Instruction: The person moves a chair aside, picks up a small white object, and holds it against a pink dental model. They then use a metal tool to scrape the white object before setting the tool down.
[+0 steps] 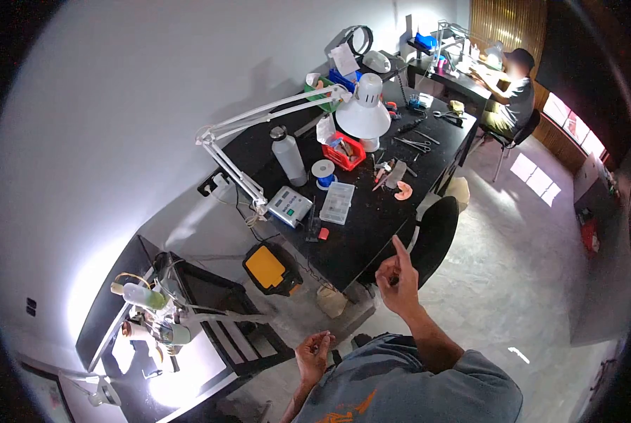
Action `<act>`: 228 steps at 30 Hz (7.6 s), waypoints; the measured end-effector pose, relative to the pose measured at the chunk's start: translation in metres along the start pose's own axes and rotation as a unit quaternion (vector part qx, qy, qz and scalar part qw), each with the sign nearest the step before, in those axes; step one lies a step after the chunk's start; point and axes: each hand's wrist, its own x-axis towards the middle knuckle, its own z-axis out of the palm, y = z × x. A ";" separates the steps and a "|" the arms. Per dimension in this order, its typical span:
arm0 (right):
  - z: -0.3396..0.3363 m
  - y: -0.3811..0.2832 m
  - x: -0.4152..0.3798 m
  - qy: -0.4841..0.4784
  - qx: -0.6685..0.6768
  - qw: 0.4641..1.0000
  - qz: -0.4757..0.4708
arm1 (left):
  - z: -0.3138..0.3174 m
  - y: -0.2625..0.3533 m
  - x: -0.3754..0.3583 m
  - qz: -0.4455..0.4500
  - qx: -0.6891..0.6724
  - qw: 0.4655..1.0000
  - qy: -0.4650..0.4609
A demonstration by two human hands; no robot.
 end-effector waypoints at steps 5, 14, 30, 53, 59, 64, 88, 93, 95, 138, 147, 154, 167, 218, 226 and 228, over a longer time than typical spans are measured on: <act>-0.002 0.006 0.008 0.054 -0.014 0.994 -0.089 | 0.005 0.010 -0.002 0.035 0.004 0.999 -0.002; -0.004 0.028 -0.005 0.152 0.013 0.987 -0.049 | 0.003 -0.006 0.000 0.059 0.008 0.998 -0.003; -0.020 0.046 0.010 0.103 -0.085 0.991 0.029 | -0.001 -0.002 -0.010 0.000 -0.015 1.000 -0.012; -0.107 0.352 -0.046 0.211 -0.166 0.745 0.610 | 0.023 -0.005 -0.002 0.006 0.011 1.000 -0.023; -0.166 0.339 -0.082 0.233 -0.129 0.757 0.597 | 0.000 -0.009 -0.006 0.004 0.000 0.999 0.044; -0.210 0.327 -0.122 0.258 -0.165 0.753 0.583 | -0.011 -0.051 -0.017 -0.023 -0.068 0.995 0.065; -0.371 0.295 -0.305 0.386 -0.259 0.619 0.633 | -0.014 -0.046 0.006 -0.014 0.021 0.999 0.027; -0.361 0.280 -0.296 0.378 -0.289 0.606 0.638 | -0.001 -0.046 0.028 0.009 0.044 0.999 -0.013; -0.353 0.274 -0.289 0.390 -0.254 0.625 0.627 | 0.003 -0.030 0.034 0.019 0.098 0.995 -0.026; -0.176 0.364 0.111 0.280 -0.435 0.815 0.260 | 0.104 0.044 0.254 0.263 0.020 0.962 0.066; -0.101 0.454 0.391 0.044 -0.349 0.935 -0.041 | 0.216 0.070 0.345 0.382 0.056 0.910 0.149; -0.073 0.495 0.441 -0.010 -0.282 0.957 -0.064 | 0.249 0.032 0.371 0.502 0.143 0.827 0.207; -0.117 0.384 0.434 0.078 -0.213 0.932 -0.282 | 0.266 0.044 0.378 0.576 0.275 0.682 0.356; 0.106 0.435 0.700 0.136 -0.258 0.885 -0.363 | 0.305 0.057 0.424 0.583 0.314 0.712 0.234; 0.094 0.429 0.701 0.130 -0.280 0.879 -0.363 | 0.305 0.058 0.423 0.587 0.310 0.712 0.229; 0.093 0.428 0.700 0.131 -0.282 0.878 -0.364 | 0.306 0.059 0.422 0.588 0.307 0.711 0.233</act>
